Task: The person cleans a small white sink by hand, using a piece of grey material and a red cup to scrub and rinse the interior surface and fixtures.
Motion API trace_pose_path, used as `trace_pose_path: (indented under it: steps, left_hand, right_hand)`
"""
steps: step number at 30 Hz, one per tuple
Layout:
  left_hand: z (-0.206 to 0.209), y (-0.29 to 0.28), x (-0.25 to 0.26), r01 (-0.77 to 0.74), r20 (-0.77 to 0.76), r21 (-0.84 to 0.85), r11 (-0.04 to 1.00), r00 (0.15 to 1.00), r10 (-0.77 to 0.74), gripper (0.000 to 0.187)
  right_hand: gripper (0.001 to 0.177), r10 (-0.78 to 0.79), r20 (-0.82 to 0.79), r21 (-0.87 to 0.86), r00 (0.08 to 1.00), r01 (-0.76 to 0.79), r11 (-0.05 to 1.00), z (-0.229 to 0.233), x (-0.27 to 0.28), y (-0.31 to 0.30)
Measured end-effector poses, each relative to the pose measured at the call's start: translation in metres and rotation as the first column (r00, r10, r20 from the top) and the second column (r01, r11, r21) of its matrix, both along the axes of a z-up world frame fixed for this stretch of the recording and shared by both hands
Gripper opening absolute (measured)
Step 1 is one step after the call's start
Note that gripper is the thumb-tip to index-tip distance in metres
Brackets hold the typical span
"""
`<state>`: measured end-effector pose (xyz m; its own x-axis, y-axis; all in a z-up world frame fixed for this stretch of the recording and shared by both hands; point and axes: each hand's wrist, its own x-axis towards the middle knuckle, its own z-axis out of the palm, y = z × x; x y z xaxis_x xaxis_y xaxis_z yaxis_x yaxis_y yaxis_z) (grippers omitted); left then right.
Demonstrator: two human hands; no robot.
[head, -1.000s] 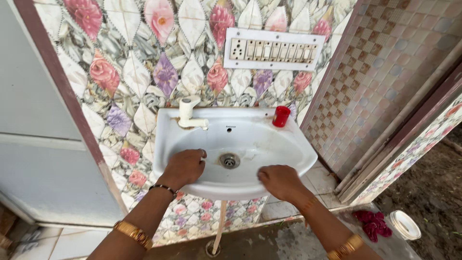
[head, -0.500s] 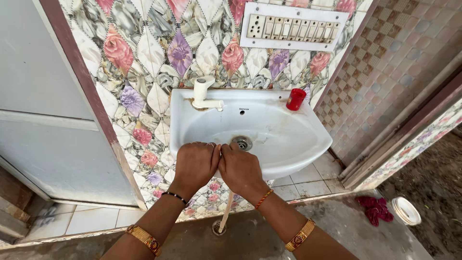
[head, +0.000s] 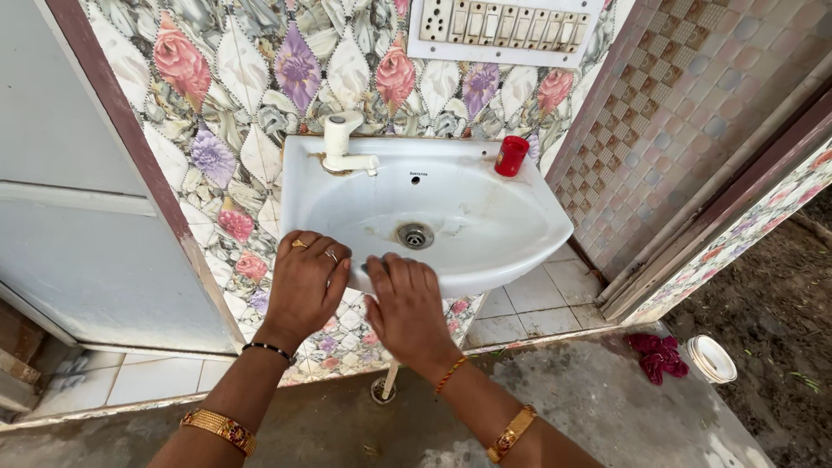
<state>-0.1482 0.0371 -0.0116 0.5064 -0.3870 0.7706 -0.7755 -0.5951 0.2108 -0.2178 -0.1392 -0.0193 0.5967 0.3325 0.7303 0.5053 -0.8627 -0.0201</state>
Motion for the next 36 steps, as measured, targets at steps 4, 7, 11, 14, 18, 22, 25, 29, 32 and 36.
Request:
trace_pose_path:
  steps: [4, 7, 11, 14, 18, 22, 25, 29, 32, 36]
  left_hand:
    - [-0.001, -0.005, -0.004, -0.063, -0.063, -0.017, 0.998, 0.996, 0.062, 0.021]
    - [-0.003, -0.006, -0.004, -0.078, -0.076, 0.001, 0.997, 0.994, 0.078, 0.023]
    - [-0.005, -0.007, -0.001, -0.094, -0.141, 0.032, 0.995, 0.985, 0.097, 0.026]
    - [-0.006, -0.008, 0.002, -0.095, -0.110, 0.036, 0.995, 0.989, 0.099, 0.027]
    - [-0.005, -0.004, 0.008, -0.075, -0.216, 0.078, 0.994, 0.972, 0.091, 0.030]
    - [-0.001, 0.002, 0.023, 0.028, -0.503, 0.021, 0.999, 0.864, -0.014, 0.035]
    - [0.007, 0.011, 0.049, 0.179, -0.726, -0.231, 0.956, 0.623, -0.292, 0.037]
    - [0.004, 0.019, 0.068, 0.193, -0.736, -0.547, 0.814, 0.353, -0.578, 0.042]
    - [-0.003, 0.021, 0.079, 0.260, -0.551, -0.727, 0.635, 0.330, -0.766, 0.044]
    - [-0.008, 0.032, 0.086, 0.229, -0.601, -0.699, 0.677, 0.324, -0.731, 0.043]
  right_hand:
    - [0.060, -0.142, -0.026, -0.147, 0.990, 0.137, 0.980, -0.026, -0.002, -0.070]
    - [0.060, -0.242, -0.043, -0.163, 0.969, 0.232, 0.959, -0.033, -0.002, -0.131]
    - [0.061, -0.232, -0.083, -0.049, 0.969, 0.228, 0.972, -0.025, -0.008, -0.190]
    - [0.062, -0.206, -0.075, 0.055, 0.976, 0.210, 0.976, -0.028, -0.002, -0.185]
    - [0.066, -0.225, 0.019, 0.063, 0.974, 0.224, 0.973, -0.044, -0.004, -0.135]
    - [0.073, -0.261, 0.096, 0.033, 0.961, 0.259, 0.965, -0.053, -0.005, -0.068]
    - [0.077, -0.219, 0.144, -0.028, 0.965, 0.225, 0.974, -0.053, 0.010, -0.020]
    - [0.084, -0.242, 0.087, -0.152, 0.966, 0.253, 0.955, -0.052, 0.035, 0.057]
    - [0.082, -0.294, -0.032, -0.207, 0.955, 0.282, 0.937, -0.041, 0.049, 0.092]
    - [0.077, -0.238, 0.025, -0.191, 0.971, 0.239, 0.952, -0.033, 0.042, 0.083]
